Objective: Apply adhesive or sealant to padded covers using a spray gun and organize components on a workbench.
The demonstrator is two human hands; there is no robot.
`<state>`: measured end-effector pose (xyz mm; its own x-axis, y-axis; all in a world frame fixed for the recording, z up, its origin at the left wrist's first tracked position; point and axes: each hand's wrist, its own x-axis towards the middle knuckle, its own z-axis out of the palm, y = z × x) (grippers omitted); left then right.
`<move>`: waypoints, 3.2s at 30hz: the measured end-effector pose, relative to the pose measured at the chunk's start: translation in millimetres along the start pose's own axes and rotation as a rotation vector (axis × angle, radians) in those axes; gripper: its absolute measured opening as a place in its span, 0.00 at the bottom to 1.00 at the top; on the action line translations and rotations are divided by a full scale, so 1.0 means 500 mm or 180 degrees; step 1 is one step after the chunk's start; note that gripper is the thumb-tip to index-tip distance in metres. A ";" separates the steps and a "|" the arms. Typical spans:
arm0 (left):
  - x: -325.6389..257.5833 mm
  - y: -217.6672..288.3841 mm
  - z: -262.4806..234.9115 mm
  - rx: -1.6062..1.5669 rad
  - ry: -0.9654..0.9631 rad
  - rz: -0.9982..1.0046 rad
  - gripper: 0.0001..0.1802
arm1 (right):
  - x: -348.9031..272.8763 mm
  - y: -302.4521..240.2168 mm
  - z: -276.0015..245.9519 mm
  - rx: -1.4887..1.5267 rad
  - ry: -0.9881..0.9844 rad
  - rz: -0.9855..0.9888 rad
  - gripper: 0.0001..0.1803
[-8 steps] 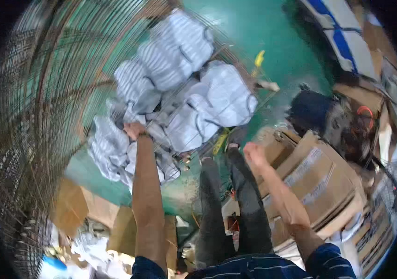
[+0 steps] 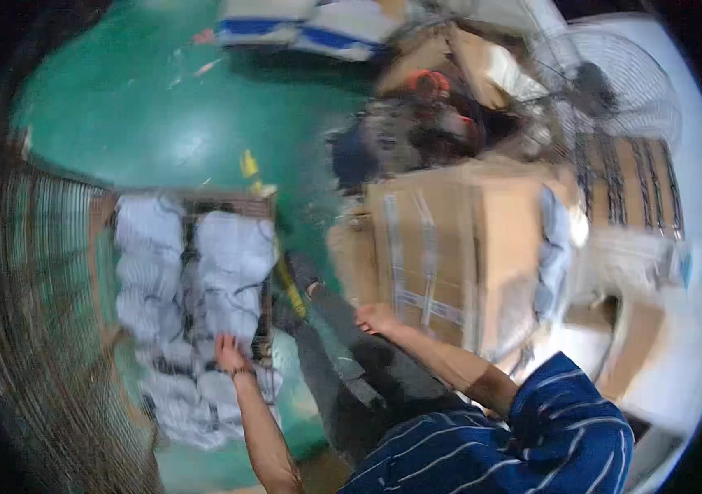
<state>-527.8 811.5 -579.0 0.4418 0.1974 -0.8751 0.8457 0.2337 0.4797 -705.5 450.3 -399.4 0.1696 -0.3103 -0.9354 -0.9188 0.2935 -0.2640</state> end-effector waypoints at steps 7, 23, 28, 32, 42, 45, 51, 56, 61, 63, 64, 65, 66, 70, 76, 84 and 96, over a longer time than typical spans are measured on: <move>-0.459 0.188 0.231 0.0762 -0.1852 0.0358 0.26 | -0.274 -0.012 -0.043 0.1414 -0.0089 -0.0955 0.12; -1.215 -0.393 1.130 0.2312 -0.4115 -0.0457 0.44 | -0.346 0.423 -0.852 0.6732 0.2450 -0.0576 0.32; -1.326 -0.539 1.197 0.2178 -0.3475 -0.0425 0.42 | -0.346 0.459 -0.903 0.6210 0.3184 -0.0672 0.18; -1.408 -0.483 1.198 0.1394 -0.3861 -0.0540 0.26 | -0.516 0.334 -0.969 0.5491 0.3893 -0.1771 0.08; -1.410 -0.036 0.971 -0.0445 -0.3879 -0.0345 0.24 | -0.715 0.049 -0.860 0.4348 0.3298 -0.3171 0.08; -1.340 0.088 0.861 -0.0876 -0.3517 0.0380 0.28 | -0.737 -0.093 -0.779 0.4122 0.2664 -0.2970 0.16; -1.062 0.384 0.641 -0.1519 -0.2350 0.1492 0.18 | -0.602 -0.409 -0.530 0.3084 0.0507 -0.3384 0.18; -0.878 0.512 0.429 -0.2253 -0.1265 0.2204 0.19 | -0.514 -0.613 -0.257 0.2297 -0.0498 -0.3573 0.18; -0.655 0.411 0.284 -0.2544 -0.0211 0.2349 0.24 | -0.283 -0.624 0.003 0.1913 -0.0952 -0.3094 0.16; -0.527 0.316 0.232 -0.2630 -0.0016 0.2098 0.27 | -0.149 -0.583 0.103 0.1603 -0.0760 -0.2629 0.16; -0.435 0.238 0.205 -0.2726 0.0168 0.1814 0.28 | -0.056 -0.551 0.143 0.1459 -0.0727 -0.2552 0.17; -0.370 0.177 0.229 -0.2851 0.0235 0.1662 0.27 | 0.040 -0.526 0.168 0.1343 -0.0673 -0.2534 0.17; -0.276 0.105 0.182 -0.2971 0.0262 0.1353 0.27 | 0.117 -0.500 0.220 0.0965 -0.0503 -0.2258 0.17; 0.041 -0.093 0.082 -0.3225 0.0745 -0.0532 0.29 | 0.395 -0.374 0.388 0.0220 -0.0590 -0.1273 0.20; 0.098 -0.178 0.087 -0.2432 0.0968 -0.1009 0.34 | 0.384 -0.222 0.403 -0.1268 0.1129 -0.2425 0.34; 0.234 -0.232 -0.148 -0.0518 -0.0573 0.1279 0.23 | 0.179 -0.172 0.729 -0.0886 -0.2641 -0.2249 0.28; -0.112 -0.137 -0.035 -0.2534 0.0471 -0.1399 0.22 | 0.383 -0.147 0.699 -0.0391 -0.2002 -0.0950 0.23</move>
<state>-615.8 801.0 -561.7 0.0402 0.0427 -0.9983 0.4488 0.8919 0.0562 -480.9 685.5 -641.3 0.5604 0.2307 -0.7955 -0.8282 0.1614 -0.5366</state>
